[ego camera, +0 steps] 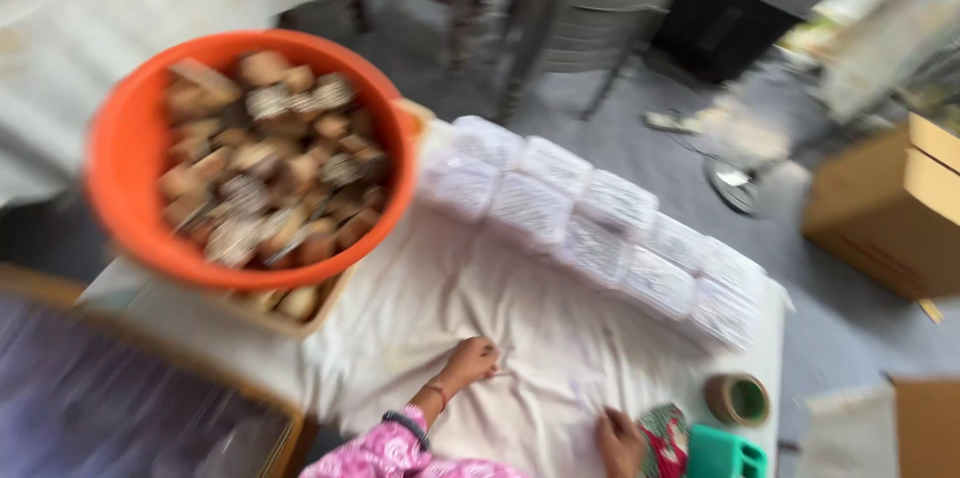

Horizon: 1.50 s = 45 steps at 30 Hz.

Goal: Cleaning wooden printing blocks and packing them into plastic containers.

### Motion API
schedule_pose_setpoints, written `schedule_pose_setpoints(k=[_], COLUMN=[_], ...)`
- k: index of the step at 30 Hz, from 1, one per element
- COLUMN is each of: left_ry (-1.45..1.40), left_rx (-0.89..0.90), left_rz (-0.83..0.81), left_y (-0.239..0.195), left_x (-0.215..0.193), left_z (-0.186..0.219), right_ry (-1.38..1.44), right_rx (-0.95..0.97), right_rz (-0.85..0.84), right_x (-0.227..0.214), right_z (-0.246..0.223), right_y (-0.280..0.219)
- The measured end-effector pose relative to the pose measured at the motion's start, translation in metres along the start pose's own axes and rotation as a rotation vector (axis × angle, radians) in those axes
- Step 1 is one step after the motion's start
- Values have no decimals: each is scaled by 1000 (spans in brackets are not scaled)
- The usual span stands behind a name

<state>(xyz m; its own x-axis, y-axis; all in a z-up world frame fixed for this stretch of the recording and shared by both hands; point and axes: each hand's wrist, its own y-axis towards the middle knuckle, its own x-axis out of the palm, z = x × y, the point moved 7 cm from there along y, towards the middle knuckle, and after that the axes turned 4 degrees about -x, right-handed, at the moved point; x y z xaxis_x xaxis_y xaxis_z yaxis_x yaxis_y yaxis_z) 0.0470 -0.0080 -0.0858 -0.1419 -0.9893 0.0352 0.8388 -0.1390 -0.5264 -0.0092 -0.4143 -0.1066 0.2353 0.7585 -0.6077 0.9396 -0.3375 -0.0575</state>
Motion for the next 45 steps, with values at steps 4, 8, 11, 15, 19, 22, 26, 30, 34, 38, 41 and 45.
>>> schedule_pose_setpoints(k=[4,8,11,15,19,22,26,30,34,38,41,45], left_ry=[336,522,424,430,617,915,1330,1433,1496,1309,745,-403], left_rx=[176,305,379,746,297,339,296,144,-68,255,510,469], left_rz=[97,123,253,711,917,956,866,743,657,806,894,542], left_y=[-31,-87,-142,-184,-180,-162,-103,-73,-109,-114,-150,-172], left_x=[-41,-100,-167,-289,-372,-385,-416,-422,-400,-399,-367,-265], left_z=[37,129,210,262,286,307,287,290,314,308,326,293], right_ry=[429,426,340,286,281,281,271,266,288,302,288,-180], right_rx=[147,253,294,278,273,275,289,326,344,323,248,-171], right_rz=[-104,-136,-173,-235,-274,-288,-279,-253,-186,-147,-135,-37], right_x=[13,15,15,24,37,42,28,7,-9,-20,-15,-36], right_z=[102,93,84,67,56,50,51,63,-11,-59,-67,-123], right_y=[38,58,68,83,78,73,66,41,2,-21,-27,-48])
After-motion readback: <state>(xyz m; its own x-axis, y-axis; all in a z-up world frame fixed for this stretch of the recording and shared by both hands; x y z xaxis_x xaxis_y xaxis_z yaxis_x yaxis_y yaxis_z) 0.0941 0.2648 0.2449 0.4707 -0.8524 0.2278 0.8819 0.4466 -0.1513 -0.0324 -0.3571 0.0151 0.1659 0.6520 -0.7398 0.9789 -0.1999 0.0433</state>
